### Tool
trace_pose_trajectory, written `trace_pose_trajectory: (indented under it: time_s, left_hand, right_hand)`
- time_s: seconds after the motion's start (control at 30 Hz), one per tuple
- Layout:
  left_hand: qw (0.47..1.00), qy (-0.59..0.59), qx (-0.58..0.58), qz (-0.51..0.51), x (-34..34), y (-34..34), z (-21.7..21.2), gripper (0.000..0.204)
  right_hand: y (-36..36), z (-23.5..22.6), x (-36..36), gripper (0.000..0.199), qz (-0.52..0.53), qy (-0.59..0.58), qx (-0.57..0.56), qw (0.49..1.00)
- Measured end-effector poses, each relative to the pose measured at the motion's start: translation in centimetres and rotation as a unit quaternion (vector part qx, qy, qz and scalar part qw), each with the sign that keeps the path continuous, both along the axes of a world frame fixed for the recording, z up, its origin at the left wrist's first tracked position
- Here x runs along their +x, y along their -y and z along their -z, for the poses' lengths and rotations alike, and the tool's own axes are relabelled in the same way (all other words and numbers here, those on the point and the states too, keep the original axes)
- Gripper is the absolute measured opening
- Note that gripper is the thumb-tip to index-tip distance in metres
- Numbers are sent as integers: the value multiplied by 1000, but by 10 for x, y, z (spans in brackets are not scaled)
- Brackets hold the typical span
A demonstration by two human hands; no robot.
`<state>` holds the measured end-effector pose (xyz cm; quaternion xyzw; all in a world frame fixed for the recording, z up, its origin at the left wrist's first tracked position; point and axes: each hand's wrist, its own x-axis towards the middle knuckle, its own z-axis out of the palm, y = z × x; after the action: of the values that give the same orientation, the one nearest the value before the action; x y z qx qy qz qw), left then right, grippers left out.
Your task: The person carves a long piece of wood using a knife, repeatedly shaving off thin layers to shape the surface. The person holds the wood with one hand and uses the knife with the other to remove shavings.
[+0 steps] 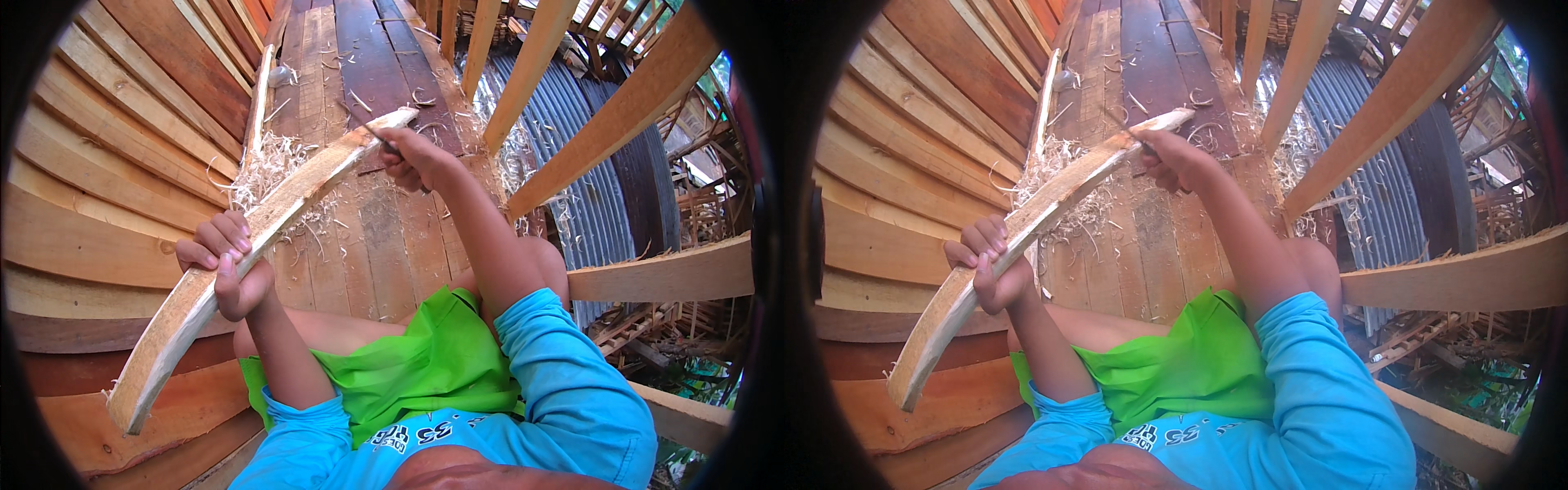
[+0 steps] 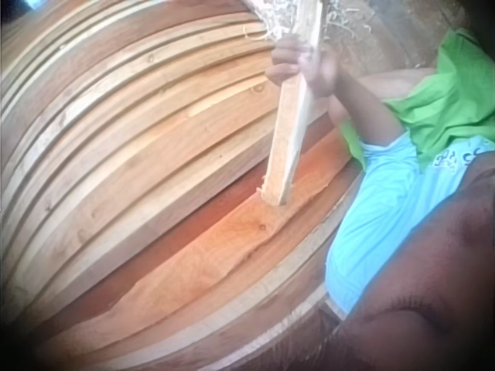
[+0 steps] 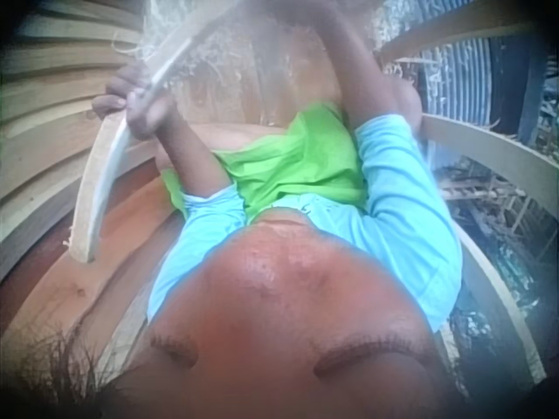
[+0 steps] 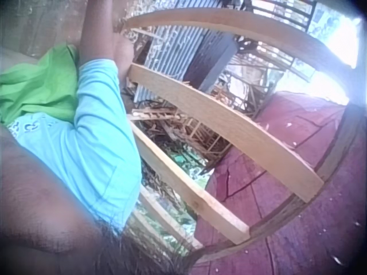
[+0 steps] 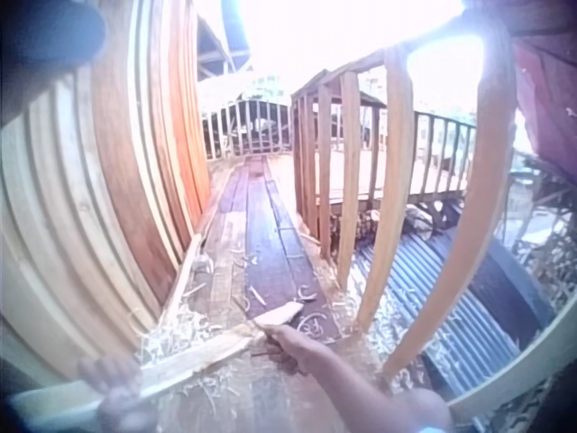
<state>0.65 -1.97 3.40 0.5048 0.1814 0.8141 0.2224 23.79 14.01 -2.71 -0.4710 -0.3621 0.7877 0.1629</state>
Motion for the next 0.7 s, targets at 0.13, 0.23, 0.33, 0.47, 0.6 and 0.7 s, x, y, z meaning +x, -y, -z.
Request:
trace_pose_trajectory:
  time_s: [0.13, 0.23, 0.33, 0.47, 0.6, 0.7]
  left_hand:
    - [1000, 1, -1, -4, 0, 0, 1, 18]
    - [1000, -1, 3, 0, 4, -1, -2, 18]
    - [999, 3, 29, 26, 1, -3, 1, 18]
    - [998, 8, 40, 43, -2, -4, 2, 18]
    - [999, 9, 33, 37, -4, -3, 3, 18]
    - [999, 11, 33, 36, -6, -3, 2, 19]
  right_hand:
    - [-11, -10, 19, 52, 169, -19, 78, 982]
    - [-21, 1, 36, 50, 391, -158, 10, 907]
    - [-21, 6, 34, 48, 484, -154, -8, 861]
    - [-14, -4, 8, 40, 170, 104, 339, 919]
    - [4, -10, -10, 34, 11, 201, 456, 867]
    - [9, -7, -6, 34, 16, 170, 517, 839]
